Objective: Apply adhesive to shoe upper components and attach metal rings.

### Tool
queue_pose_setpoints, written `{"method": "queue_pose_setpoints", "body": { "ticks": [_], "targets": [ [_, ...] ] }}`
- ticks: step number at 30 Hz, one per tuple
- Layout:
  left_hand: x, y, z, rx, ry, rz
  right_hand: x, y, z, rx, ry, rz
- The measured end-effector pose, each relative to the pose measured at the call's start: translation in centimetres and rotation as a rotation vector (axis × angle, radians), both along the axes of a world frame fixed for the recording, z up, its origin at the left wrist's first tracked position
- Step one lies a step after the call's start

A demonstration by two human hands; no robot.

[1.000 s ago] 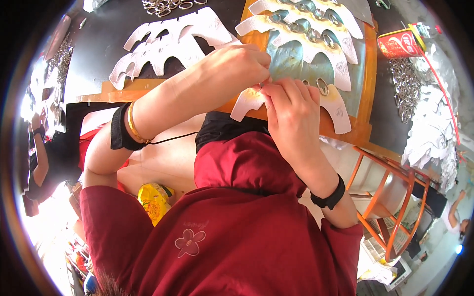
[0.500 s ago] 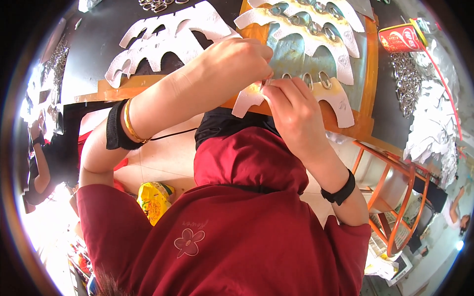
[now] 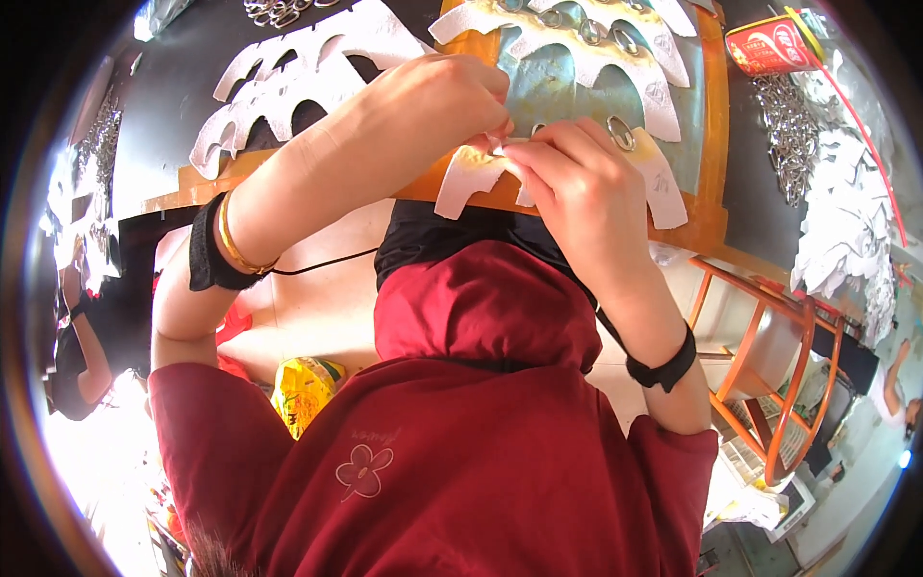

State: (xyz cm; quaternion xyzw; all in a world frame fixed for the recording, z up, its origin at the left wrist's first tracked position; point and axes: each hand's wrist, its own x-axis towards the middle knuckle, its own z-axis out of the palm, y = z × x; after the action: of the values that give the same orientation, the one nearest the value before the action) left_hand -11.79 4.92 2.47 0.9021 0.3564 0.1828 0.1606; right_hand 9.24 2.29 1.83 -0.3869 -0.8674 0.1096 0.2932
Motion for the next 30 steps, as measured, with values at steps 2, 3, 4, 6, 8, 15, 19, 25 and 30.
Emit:
{"method": "queue_pose_setpoints", "body": {
  "ticks": [2, 3, 4, 6, 8, 15, 19, 25, 30],
  "targets": [
    [0.0, 0.2, -0.2, 0.018, 0.005, -0.005, 0.1, 0.7, 0.1, 0.014, -0.034, 0.056],
    [0.0, 0.2, -0.2, 0.033, 0.010, -0.009, 0.1, 1.0, 0.1, -0.001, -0.047, 0.076],
    [0.1, 0.1, -0.3, 0.034, 0.011, -0.009, 0.0, 1.2, 0.1, -0.016, -0.060, 0.096],
    [0.1, 0.1, -0.2, 0.030, -0.010, -0.008, 0.0, 1.3, 0.6, -0.025, -0.071, 0.111],
    [0.0, 0.2, -0.2, 0.004, 0.003, -0.004, -0.1, 1.4, 0.6, -0.034, -0.082, 0.127],
    [0.0, 0.0, -0.1, 0.031, -0.001, 0.018, -1.2, 0.0, 0.8, -0.031, -0.130, 0.046],
    [0.0, 0.1, 0.2, -0.003, 0.032, 0.029, -1.2, -1.0, 0.1, -0.002, -0.130, 0.001],
    [-0.1, 0.1, 0.4, -0.012, 0.071, -0.005, -1.7, -2.0, -0.7, 0.106, -0.177, -0.038],
    [-0.7, 0.5, 0.2, 0.073, -0.130, -0.084, -1.9, -2.6, -0.4, 0.154, -0.267, -0.042]
  ]
}}
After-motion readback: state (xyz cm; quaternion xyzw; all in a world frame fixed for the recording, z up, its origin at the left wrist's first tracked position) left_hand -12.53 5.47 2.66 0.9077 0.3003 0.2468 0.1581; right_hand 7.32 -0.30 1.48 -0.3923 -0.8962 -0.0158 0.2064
